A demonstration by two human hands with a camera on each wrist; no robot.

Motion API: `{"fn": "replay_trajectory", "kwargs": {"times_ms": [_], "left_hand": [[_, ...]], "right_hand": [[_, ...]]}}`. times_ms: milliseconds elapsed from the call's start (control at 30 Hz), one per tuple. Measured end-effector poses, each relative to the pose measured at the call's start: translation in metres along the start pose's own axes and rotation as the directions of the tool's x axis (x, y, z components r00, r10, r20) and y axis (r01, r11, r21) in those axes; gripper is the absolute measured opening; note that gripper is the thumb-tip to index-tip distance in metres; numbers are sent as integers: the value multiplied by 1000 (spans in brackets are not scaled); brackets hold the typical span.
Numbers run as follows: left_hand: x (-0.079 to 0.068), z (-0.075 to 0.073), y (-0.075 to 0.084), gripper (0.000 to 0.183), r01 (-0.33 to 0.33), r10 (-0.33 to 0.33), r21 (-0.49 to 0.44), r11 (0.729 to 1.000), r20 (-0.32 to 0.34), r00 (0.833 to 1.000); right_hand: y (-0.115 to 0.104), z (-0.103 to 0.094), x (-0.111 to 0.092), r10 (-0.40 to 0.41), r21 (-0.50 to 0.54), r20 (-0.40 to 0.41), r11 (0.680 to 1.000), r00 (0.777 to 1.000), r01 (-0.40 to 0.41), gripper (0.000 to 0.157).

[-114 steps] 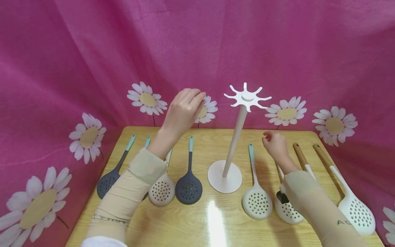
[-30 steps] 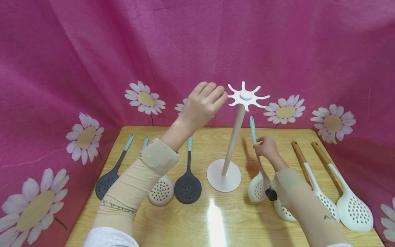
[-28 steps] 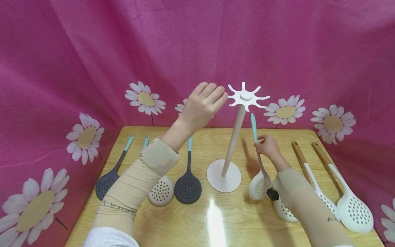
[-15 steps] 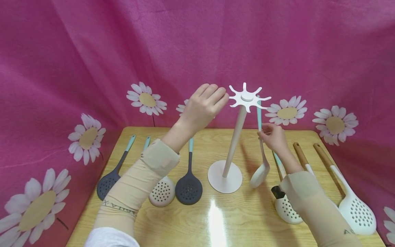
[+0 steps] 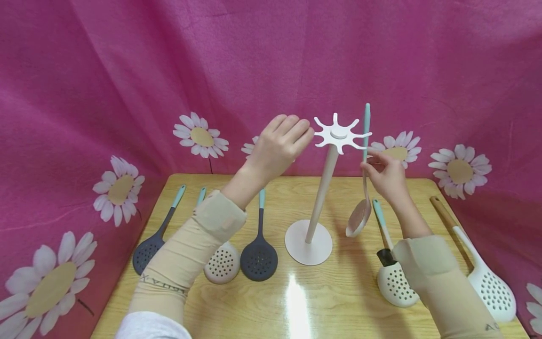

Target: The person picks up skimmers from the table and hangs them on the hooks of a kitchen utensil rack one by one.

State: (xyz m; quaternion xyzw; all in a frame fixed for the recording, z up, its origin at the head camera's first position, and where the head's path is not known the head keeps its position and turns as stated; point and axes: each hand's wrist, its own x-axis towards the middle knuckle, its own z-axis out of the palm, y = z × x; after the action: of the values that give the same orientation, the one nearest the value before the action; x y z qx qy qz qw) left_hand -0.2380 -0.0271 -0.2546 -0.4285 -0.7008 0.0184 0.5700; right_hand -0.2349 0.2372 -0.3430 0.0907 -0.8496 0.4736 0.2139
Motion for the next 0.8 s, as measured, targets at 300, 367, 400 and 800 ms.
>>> {"fn": "replay_trajectory", "kwargs": {"times_ms": [300, 367, 400, 800], "left_hand": [[-1, -2, -1, 18, -32, 34, -24, 999, 78, 996], [-1, -2, -2, 17, -39, 40, -18, 999, 93, 995], [-1, -1, -2, 17, -42, 43, -15, 999, 97, 994], [-2, 0, -2, 17, -23, 26, -42, 999, 88, 996]], "right_hand": [[-8, -4, 1, -73, 38, -44, 996, 996, 75, 31], [-9, -5, 1, -82, 45, -46, 995, 996, 84, 32], [-9, -5, 0, -87, 46, -47, 995, 995, 89, 32], [-11, -5, 0, -143, 35, -60, 989, 988, 145, 31]]}}
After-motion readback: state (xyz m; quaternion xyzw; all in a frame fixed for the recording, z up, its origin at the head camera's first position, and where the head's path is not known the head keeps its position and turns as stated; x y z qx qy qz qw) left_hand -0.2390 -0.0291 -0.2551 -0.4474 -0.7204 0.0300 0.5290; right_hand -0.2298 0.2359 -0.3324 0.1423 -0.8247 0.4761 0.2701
